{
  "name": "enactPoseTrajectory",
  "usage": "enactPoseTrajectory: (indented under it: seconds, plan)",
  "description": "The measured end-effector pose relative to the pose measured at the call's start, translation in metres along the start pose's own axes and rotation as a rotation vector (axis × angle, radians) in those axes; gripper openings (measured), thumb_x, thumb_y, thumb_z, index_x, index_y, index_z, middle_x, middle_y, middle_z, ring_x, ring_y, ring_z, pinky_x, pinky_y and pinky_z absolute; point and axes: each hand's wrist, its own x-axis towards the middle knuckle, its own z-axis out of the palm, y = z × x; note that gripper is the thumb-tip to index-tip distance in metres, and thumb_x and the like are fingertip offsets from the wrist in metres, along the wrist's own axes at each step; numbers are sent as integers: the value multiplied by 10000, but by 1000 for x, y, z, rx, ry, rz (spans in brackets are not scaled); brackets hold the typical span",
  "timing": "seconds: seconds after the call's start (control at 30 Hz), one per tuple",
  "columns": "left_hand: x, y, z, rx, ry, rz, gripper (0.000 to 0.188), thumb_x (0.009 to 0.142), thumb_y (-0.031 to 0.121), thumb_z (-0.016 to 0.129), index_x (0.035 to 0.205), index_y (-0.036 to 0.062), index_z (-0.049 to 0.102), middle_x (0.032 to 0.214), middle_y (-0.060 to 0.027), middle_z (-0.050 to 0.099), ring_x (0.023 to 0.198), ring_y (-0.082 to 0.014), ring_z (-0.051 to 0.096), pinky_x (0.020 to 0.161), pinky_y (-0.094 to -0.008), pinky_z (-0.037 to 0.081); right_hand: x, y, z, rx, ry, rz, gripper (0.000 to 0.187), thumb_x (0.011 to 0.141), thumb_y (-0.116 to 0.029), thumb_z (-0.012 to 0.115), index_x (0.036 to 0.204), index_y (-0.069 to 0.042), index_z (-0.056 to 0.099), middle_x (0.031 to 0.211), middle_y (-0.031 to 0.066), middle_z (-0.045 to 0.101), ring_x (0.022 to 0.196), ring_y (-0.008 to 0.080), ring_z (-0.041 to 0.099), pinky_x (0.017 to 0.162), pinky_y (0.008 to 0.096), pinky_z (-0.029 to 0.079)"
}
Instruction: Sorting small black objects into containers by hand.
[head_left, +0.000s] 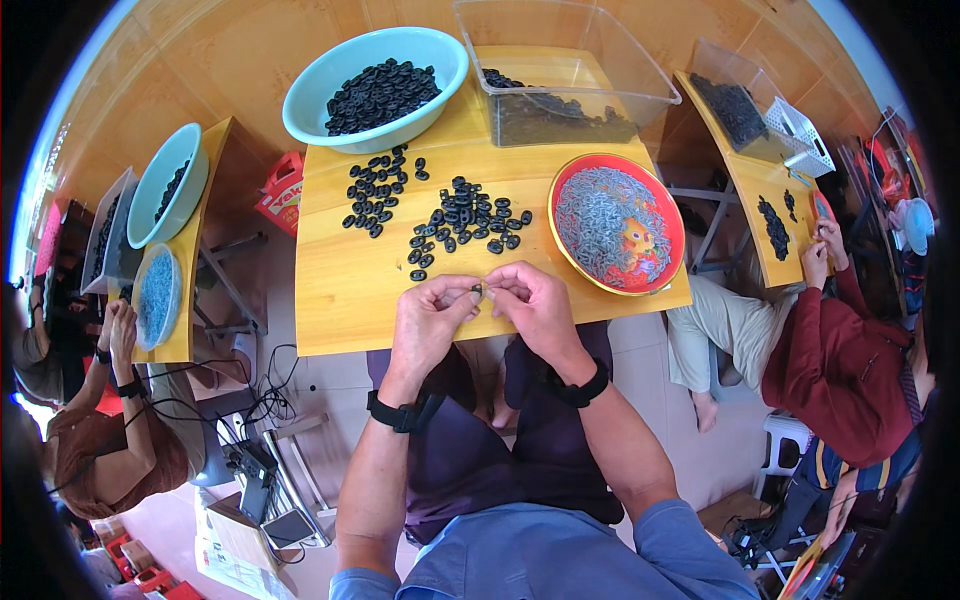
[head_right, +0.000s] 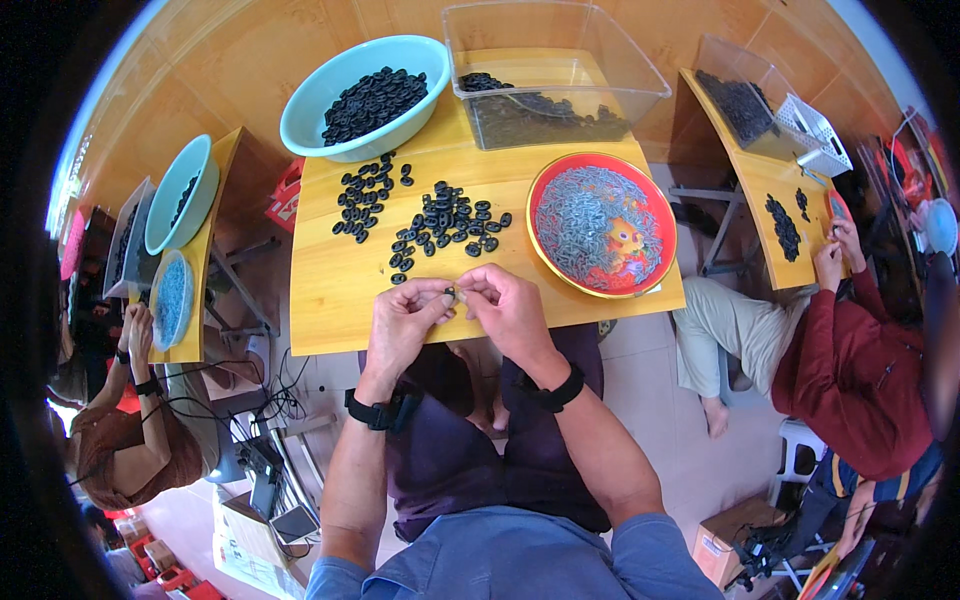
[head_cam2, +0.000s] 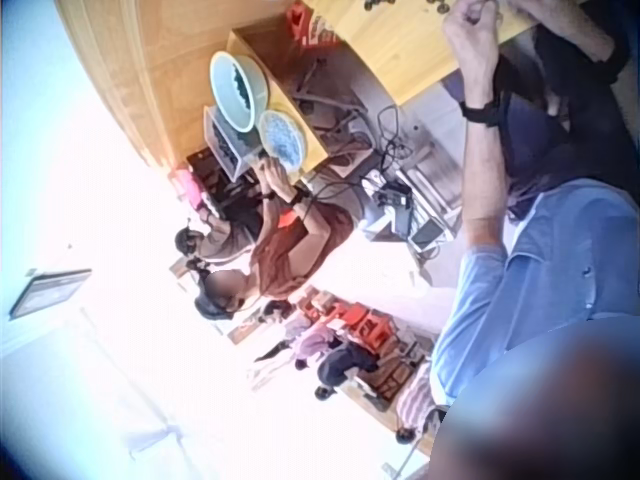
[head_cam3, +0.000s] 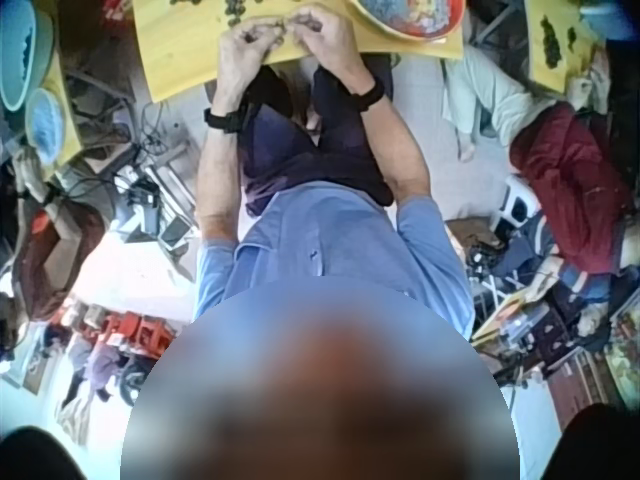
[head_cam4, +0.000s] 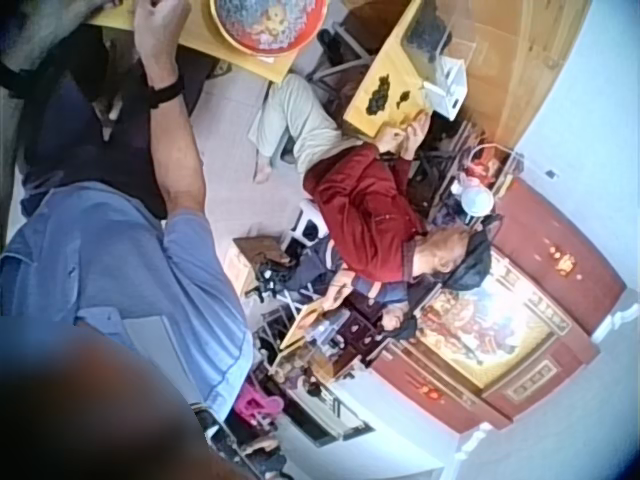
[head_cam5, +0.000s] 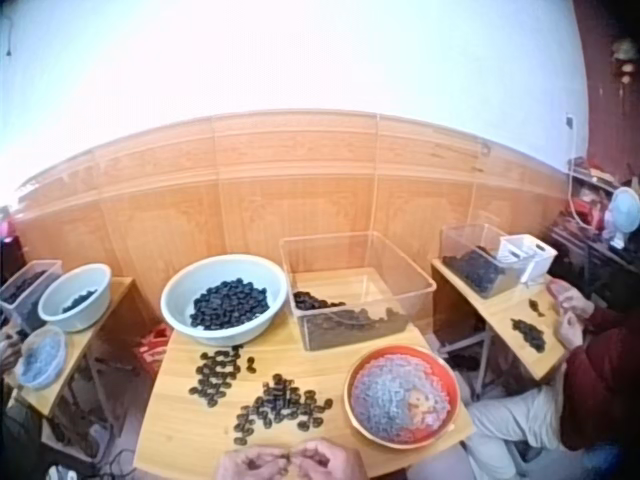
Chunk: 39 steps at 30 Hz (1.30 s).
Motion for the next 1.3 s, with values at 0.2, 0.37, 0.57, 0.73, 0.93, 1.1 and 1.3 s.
enactPoseTrajectory:
  seconds: [0.2,0.37,0.57,0.73,0.93,1.1,1.3]
  plan:
    - [1,-3,0,2,0,2,168,915,46,702,1066,-26,715,823,-48,721,736,-84,668,700,-227,549,1,-4,-3,-26,-3,64,114,919,-20,648,1012,31,689,812,64,709,678,84,654,598,230,511]
    - [0,0,2,7,11,14,169,916,46,700,1067,-29,714,834,-47,724,738,-82,667,703,-225,547,1,-3,-3,-30,-9,72,116,934,-50,645,1005,29,692,772,50,698,663,75,645,580,223,496]
    - [-1,-2,3,-7,15,17,173,917,52,702,1067,-33,712,843,-48,728,738,-74,662,700,-220,541,1,-4,1,-33,6,34,115,933,-47,643,1003,31,691,767,44,692,653,68,632,558,228,484]
    - [-1,0,4,22,28,12,175,917,56,703,1066,-34,714,832,-47,728,731,-70,659,695,-217,537,2,-8,-3,-5,-17,88,118,927,-45,650,1001,31,701,800,59,711,679,80,653,597,229,517]
    - [-1,-1,3,39,23,7,183,921,40,699,1085,-43,695,871,-63,735,749,-82,670,706,-218,544,2,-4,-6,16,-38,71,113,922,-31,656,1003,31,706,842,71,726,713,97,680,603,233,532]
    - [-1,-2,3,56,12,9,190,923,48,702,1089,-44,692,871,-65,734,751,-83,671,707,-218,544,2,-8,-3,44,0,103,104,923,-39,662,991,28,702,812,61,716,687,96,673,592,230,528]
    - [-1,-3,3,8,25,14,188,923,40,701,1090,-45,686,876,-75,737,760,-96,683,715,-228,554,0,-6,-1,-107,7,33,105,921,-62,660,961,32,685,727,51,677,619,78,624,551,237,495]
